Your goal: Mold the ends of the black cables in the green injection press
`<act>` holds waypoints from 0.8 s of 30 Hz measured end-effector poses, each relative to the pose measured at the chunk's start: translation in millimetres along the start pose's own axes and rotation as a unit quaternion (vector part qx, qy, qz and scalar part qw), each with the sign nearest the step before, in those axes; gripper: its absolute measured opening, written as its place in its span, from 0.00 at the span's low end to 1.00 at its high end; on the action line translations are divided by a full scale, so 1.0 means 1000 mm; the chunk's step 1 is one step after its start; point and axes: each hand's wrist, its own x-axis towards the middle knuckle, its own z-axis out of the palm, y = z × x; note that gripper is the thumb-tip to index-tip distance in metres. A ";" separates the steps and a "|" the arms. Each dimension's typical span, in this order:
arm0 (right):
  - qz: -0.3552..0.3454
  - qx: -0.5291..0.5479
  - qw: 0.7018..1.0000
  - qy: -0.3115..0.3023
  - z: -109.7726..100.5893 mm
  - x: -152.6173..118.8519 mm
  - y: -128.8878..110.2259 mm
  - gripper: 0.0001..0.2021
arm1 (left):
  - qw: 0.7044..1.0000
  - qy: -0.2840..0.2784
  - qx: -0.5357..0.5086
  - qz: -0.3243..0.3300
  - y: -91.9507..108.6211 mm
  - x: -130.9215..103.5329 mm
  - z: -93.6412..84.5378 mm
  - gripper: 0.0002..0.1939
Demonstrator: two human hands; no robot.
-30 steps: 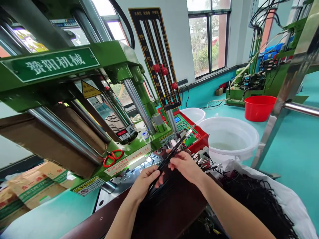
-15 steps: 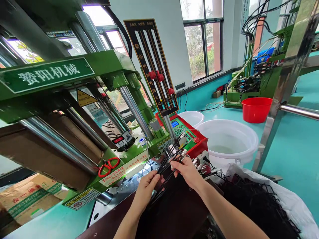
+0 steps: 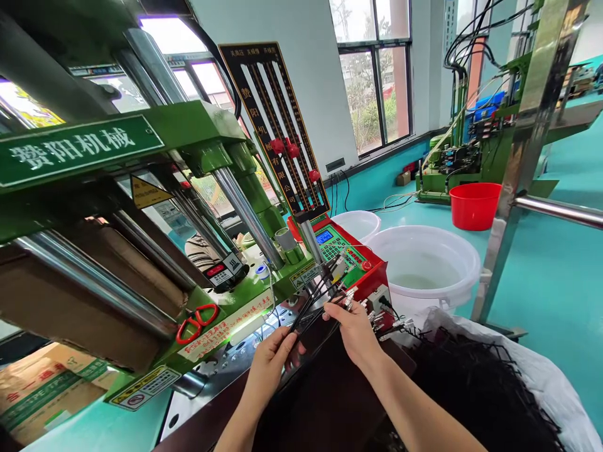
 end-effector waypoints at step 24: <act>0.010 0.084 0.995 -0.059 -0.030 0.014 -0.033 0.08 | 0.987 -0.096 0.122 0.036 0.022 0.029 0.027 0.11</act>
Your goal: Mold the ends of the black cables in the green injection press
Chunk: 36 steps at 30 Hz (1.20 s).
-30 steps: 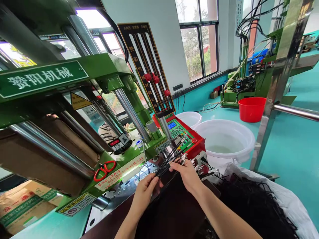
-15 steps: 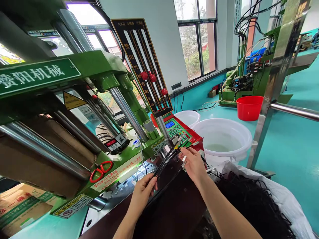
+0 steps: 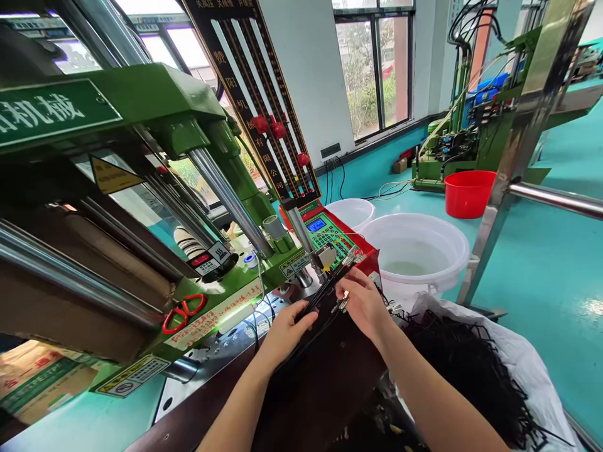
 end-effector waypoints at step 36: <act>-0.045 -0.126 0.988 0.075 -0.009 -0.003 -0.015 0.08 | 0.960 -0.097 -0.251 -0.075 0.001 -0.010 0.005 0.16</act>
